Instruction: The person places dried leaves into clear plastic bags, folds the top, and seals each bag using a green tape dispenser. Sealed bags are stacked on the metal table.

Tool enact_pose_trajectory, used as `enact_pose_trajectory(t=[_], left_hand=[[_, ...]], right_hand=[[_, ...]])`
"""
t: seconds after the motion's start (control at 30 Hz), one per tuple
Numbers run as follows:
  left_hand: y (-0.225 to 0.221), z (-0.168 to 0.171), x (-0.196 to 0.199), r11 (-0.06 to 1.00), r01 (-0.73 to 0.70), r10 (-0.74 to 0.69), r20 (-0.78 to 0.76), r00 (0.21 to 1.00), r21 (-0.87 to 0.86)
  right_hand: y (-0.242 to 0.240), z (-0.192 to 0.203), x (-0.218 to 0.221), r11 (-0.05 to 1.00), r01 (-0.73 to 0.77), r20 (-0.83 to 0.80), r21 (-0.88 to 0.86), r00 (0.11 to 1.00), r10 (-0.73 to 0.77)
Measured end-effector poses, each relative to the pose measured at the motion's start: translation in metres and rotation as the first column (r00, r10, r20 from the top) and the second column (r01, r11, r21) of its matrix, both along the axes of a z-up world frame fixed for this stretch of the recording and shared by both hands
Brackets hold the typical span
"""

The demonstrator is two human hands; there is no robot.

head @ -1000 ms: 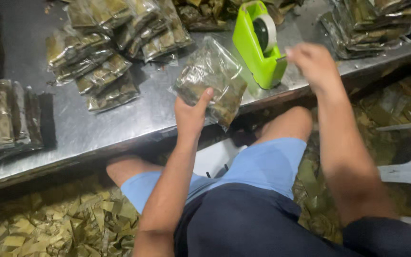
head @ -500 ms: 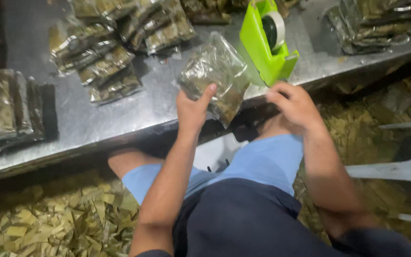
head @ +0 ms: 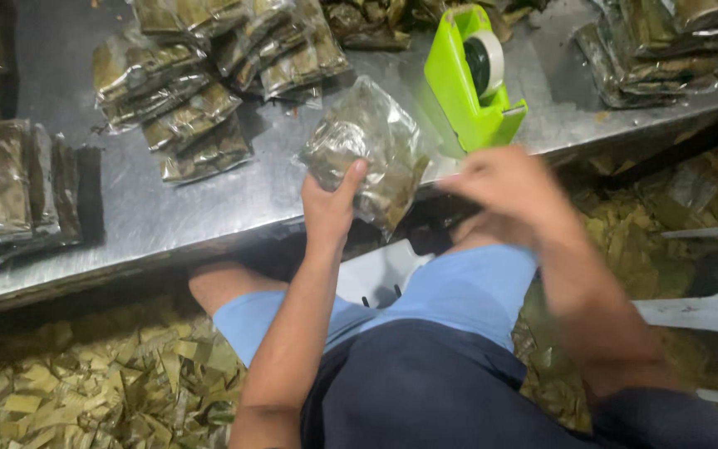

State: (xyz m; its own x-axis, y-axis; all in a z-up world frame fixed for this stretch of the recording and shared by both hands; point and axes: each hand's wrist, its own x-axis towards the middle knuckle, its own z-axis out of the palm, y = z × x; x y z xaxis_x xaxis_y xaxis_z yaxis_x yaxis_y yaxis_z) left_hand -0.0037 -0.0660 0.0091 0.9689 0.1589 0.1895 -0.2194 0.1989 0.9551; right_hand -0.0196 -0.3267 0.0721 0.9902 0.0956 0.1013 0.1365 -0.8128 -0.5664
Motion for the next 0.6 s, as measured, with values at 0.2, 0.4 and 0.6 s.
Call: enact_pose_trajectory(t=[0.2,0.4,0.6], left_hand=[[0.000,-0.007,-0.009,0.999,0.028,-0.028,-0.025,0.999,-0.033],[0.001,-0.006,-0.009,0.999,0.021,-0.024,-0.062,0.998,-0.041],[0.005,-0.013,-0.006,0.993,0.045,-0.053,-0.067,0.996,-0.107]], right_hand=[[-0.090,-0.028,0.060,0.928,0.158,0.158,0.338,0.962,-0.222],[-0.115,-0.061,0.083,0.786,0.175,-0.119,0.592,0.984,-0.129],[-0.075,-0.099,0.001,0.786,0.186,-0.025,0.590,0.977,-0.212]])
